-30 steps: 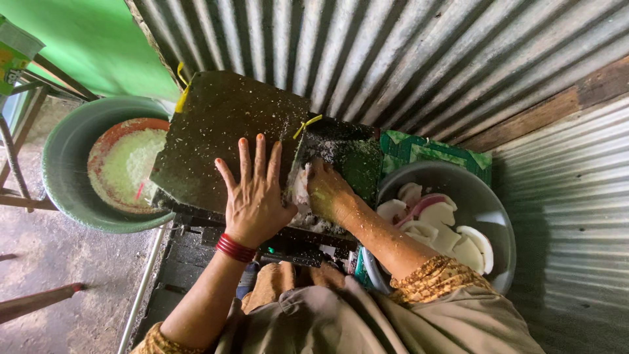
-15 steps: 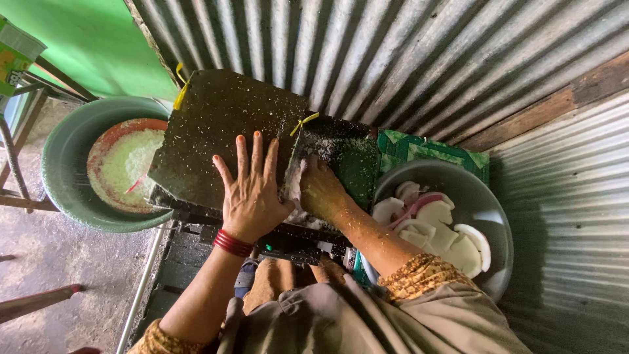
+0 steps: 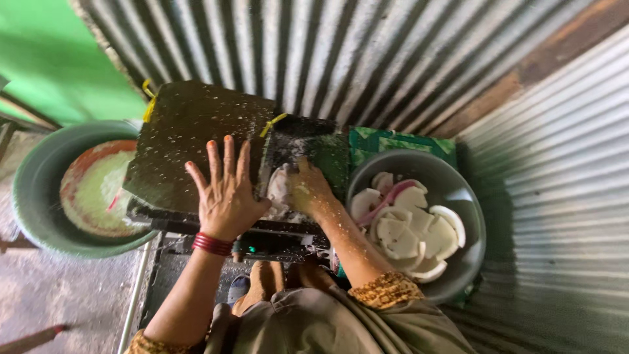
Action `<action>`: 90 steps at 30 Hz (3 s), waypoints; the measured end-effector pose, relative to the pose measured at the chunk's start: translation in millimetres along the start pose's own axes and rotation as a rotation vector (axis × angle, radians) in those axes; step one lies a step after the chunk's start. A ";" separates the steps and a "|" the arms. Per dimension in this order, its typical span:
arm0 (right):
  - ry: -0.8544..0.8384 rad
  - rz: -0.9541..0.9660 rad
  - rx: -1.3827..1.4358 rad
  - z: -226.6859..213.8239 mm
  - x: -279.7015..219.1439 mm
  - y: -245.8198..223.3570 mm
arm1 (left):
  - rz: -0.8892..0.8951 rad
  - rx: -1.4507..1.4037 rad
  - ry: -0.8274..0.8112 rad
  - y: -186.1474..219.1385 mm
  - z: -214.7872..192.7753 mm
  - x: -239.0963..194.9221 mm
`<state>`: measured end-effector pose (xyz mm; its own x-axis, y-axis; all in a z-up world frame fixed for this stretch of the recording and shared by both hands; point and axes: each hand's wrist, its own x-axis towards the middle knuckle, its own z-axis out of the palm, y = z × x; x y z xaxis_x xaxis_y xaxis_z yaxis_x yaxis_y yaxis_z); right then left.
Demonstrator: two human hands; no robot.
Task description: The person grates coconut pieces using a manual grater, collecting the grated coconut into a bowl. They repeatedly pick up coconut pieces from a tray, grate them, and place the remaining husks back into the tray.
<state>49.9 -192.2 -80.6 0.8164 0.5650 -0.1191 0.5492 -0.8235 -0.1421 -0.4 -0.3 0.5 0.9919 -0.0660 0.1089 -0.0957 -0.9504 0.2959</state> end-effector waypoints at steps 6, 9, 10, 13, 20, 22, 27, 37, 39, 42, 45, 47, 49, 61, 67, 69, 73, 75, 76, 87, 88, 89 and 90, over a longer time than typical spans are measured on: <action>0.123 0.160 0.252 -0.4 -5.2 3.3 | 0.025 -0.013 0.036 -3.0 7.1 -0.9; 0.092 0.191 0.298 -0.7 -3.5 3.7 | 0.031 -0.018 0.037 -3.4 9.3 -1.4; 0.095 0.200 0.302 -1.0 -3.7 4.4 | 0.038 -0.022 0.042 -3.7 9.4 -1.3; 0.098 0.205 0.294 -1.6 -3.9 4.5 | 0.043 -0.024 0.049 -4.3 8.6 -2.1; 0.081 0.165 0.235 0.4 -2.8 5.3 | 0.034 -0.036 0.048 -4.0 8.0 -3.2; 0.090 0.157 0.229 1.5 -2.0 6.0 | 0.037 -0.039 0.056 -4.4 8.1 -3.0; 0.130 0.162 0.242 0.8 -3.1 3.8 | 0.043 -0.043 0.069 -4.5 9.0 -3.5; -0.137 0.163 0.250 -7.6 6.8 11.0 | 0.014 -0.017 0.017 -2.1 3.0 -0.5; -0.134 0.077 0.186 1.6 10.7 14.4 | -0.006 0.012 -0.034 -1.7 2.1 1.9; -0.092 0.070 0.288 20.6 21.5 22.8 | -0.007 0.025 -0.032 0.0 0.3 3.7; -0.151 0.353 0.578 42.8 34.2 24.4 | 0.008 0.029 -0.018 0.5 -0.9 1.4; -0.299 -0.090 -0.424 47.2 43.5 23.8 | -0.010 -0.002 -0.020 0.1 -2.2 3.1; -0.223 -0.202 -0.547 45.0 40.1 18.5 | -0.007 -0.024 -0.002 -1.5 -1.6 1.9; -0.003 0.168 -0.074 -32.6 -8.4 -12.0 | 0.016 -0.017 0.041 -5.5 3.8 -0.5; -0.067 0.057 0.228 23.5 8.8 50.0 | 0.064 -0.045 0.119 -4.3 4.9 -1.7; -0.135 0.198 0.492 41.4 22.5 61.8 | 0.065 -0.078 0.120 -4.8 3.8 -1.9; -0.229 0.188 0.302 61.1 35.1 55.6 | 0.031 -0.064 0.057 -2.5 1.7 0.3; -0.119 0.106 0.230 59.8 33.3 46.1 | 0.039 -0.059 0.079 -1.3 0.2 0.6; -0.098 0.107 0.237 56.7 31.3 41.3 | 0.035 -0.059 0.066 -0.9 -0.8 0.5; 0.027 0.038 0.269 22.3 22.3 0.6 | 0.043 -0.067 0.089 -1.0 -0.5 0.5; 0.034 0.033 0.271 20.6 22.2 -0.8 | 0.045 -0.066 0.095 -1.5 0.8 0.5; 0.045 0.024 0.277 18.8 22.6 -1.4 | 0.046 -0.064 0.102 -1.8 2.1 0.3; 0.049 0.019 0.286 17.5 22.7 -2.2 | 0.047 -0.062 0.110 -2.1 3.2 -0.1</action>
<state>64.1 -176.7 -100.2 0.8376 0.5407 -0.0783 0.4666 -0.7824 -0.4124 -0.1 0.7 -3.2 0.9713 -0.0736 0.2262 -0.1507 -0.9261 0.3459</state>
